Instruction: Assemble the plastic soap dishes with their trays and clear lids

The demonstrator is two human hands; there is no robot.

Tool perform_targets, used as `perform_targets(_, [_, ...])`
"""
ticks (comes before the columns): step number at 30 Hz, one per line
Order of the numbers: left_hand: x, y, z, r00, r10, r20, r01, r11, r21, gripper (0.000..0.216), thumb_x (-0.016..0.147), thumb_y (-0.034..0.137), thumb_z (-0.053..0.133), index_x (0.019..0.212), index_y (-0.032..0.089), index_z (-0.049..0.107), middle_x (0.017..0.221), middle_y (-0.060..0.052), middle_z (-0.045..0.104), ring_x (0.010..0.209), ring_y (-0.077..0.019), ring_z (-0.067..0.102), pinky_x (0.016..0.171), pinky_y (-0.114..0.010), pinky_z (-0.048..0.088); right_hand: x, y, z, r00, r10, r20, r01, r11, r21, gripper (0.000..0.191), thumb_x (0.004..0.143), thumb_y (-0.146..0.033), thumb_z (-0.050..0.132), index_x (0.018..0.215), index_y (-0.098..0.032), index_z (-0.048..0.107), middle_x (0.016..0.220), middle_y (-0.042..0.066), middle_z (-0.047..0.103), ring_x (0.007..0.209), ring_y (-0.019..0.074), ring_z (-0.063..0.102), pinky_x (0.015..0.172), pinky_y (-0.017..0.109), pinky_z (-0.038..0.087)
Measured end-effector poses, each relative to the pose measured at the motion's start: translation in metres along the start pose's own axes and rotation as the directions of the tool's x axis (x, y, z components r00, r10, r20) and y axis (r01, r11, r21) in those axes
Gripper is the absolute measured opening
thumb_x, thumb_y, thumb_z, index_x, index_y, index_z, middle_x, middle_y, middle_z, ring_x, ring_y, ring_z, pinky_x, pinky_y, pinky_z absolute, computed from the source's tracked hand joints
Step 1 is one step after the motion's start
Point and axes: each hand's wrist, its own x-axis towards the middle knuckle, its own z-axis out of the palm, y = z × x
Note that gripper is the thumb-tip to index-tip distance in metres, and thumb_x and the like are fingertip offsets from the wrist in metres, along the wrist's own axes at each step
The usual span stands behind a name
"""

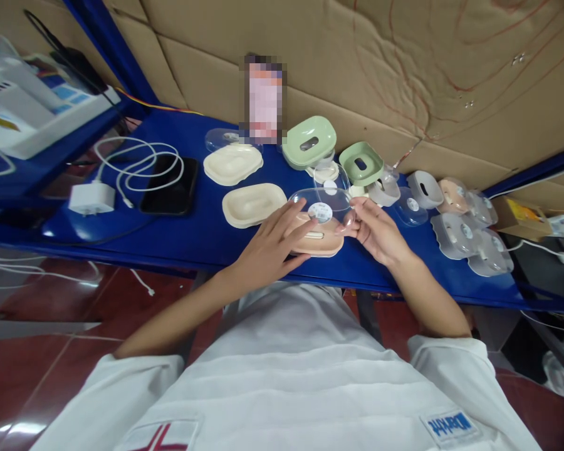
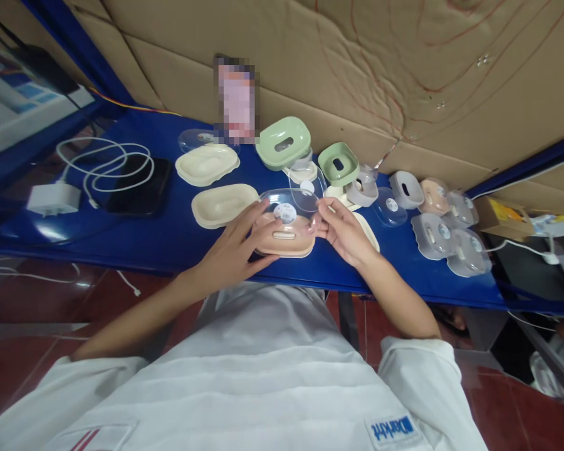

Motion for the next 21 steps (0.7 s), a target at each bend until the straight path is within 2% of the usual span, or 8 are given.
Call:
perform_targets(3, [0.002,0.001,-0.003,0.998,-0.030,0.050,0.032,0.998,-0.055,0.065,0.104,0.028,0.071,0.163,0.026,0.045,0.171,-0.019,0.047,0.161,-0.0374,0.044,0.129,-0.061,0.043,-0.014,0.008,-0.001,0.978,-0.183,-0.104,0.161,0.968,-0.190,0.051,0.095,-0.070,0.072,0.128,-0.035,0.056,0.093,-0.001,0.071,0.092,0.0243,0.078,0.091,0.047,0.067])
perform_targets(5, [0.003,0.001,-0.004,0.997,-0.035,0.067,0.040,0.996,-0.078,0.059,0.104,0.027,0.069,0.160,0.025,0.049,0.166,-0.018,0.053,0.157,-0.0359,0.049,0.128,-0.060,0.045,-0.023,0.012,-0.003,0.926,-0.347,-0.150,0.261,0.873,-0.411,0.050,0.100,-0.067,0.067,0.137,-0.035,0.058,0.123,0.007,0.073,0.118,0.0285,0.074,0.103,0.050,0.064])
perform_targets(7, [0.003,0.000,-0.004,0.998,-0.033,0.062,0.037,0.997,-0.073,0.058,0.105,0.027,0.067,0.160,0.025,0.048,0.165,-0.019,0.053,0.157,-0.0363,0.049,0.127,-0.061,0.045,-0.030,0.013,-0.004,0.895,-0.439,-0.083,0.301,0.731,-0.612,0.050,0.106,-0.062,0.060,0.149,-0.036,0.058,0.156,0.012,0.059,0.146,0.0331,0.059,0.116,0.054,0.058])
perform_targets(9, [0.001,-0.001,-0.002,0.999,-0.032,0.038,0.035,0.997,-0.064,0.061,0.106,0.027,0.067,0.163,0.026,0.044,0.168,-0.020,0.049,0.158,-0.0367,0.048,0.127,-0.062,0.046,-0.035,0.014,-0.002,0.899,-0.430,0.083,0.349,0.589,-0.728,0.057,0.108,-0.057,0.059,0.161,-0.038,0.052,0.172,0.010,0.044,0.161,0.0359,0.043,0.126,0.059,0.049])
perform_targets(12, [-0.002,-0.003,0.000,0.999,-0.034,-0.003,0.034,0.996,-0.077,0.066,0.106,0.030,0.069,0.165,0.027,0.040,0.168,-0.021,0.046,0.158,-0.0358,0.047,0.127,-0.060,0.046,-0.035,0.017,0.004,0.868,-0.378,0.322,0.476,0.447,-0.757,0.064,0.108,-0.051,0.061,0.169,-0.042,0.044,0.176,0.006,0.042,0.163,0.0363,0.040,0.132,0.062,0.040])
perform_targets(14, [-0.003,-0.005,0.000,0.999,-0.040,-0.016,0.038,0.995,-0.097,0.066,0.106,0.031,0.070,0.165,0.028,0.041,0.167,-0.021,0.046,0.158,-0.0352,0.047,0.128,-0.060,0.045,-0.033,0.019,0.008,0.830,-0.384,0.404,0.544,0.403,-0.736,0.064,0.111,-0.045,0.058,0.172,-0.043,0.039,0.174,0.005,0.046,0.162,0.0338,0.043,0.132,0.060,0.040])
perform_targets(18, [-0.005,-0.008,0.000,0.993,-0.116,0.001,0.115,0.979,-0.169,0.067,0.103,0.031,0.074,0.163,0.029,0.044,0.175,-0.020,0.032,0.164,-0.0380,0.037,0.130,-0.061,0.044,-0.031,0.022,0.015,0.796,-0.378,0.473,0.597,0.359,-0.718,0.062,0.114,-0.032,0.049,0.173,-0.044,0.036,0.172,0.001,0.050,0.161,0.0297,0.047,0.132,0.056,0.042])
perform_targets(21, [-0.007,-0.011,0.001,0.987,-0.159,0.037,0.163,0.965,-0.208,0.072,0.100,0.033,0.078,0.163,0.028,0.043,0.177,-0.020,0.030,0.165,-0.0398,0.036,0.131,-0.063,0.041,-0.033,0.022,0.022,0.808,-0.343,0.479,0.576,0.293,-0.763,0.064,0.114,-0.028,0.047,0.173,-0.049,0.033,0.170,-0.003,0.051,0.160,0.0296,0.048,0.136,0.062,0.033])
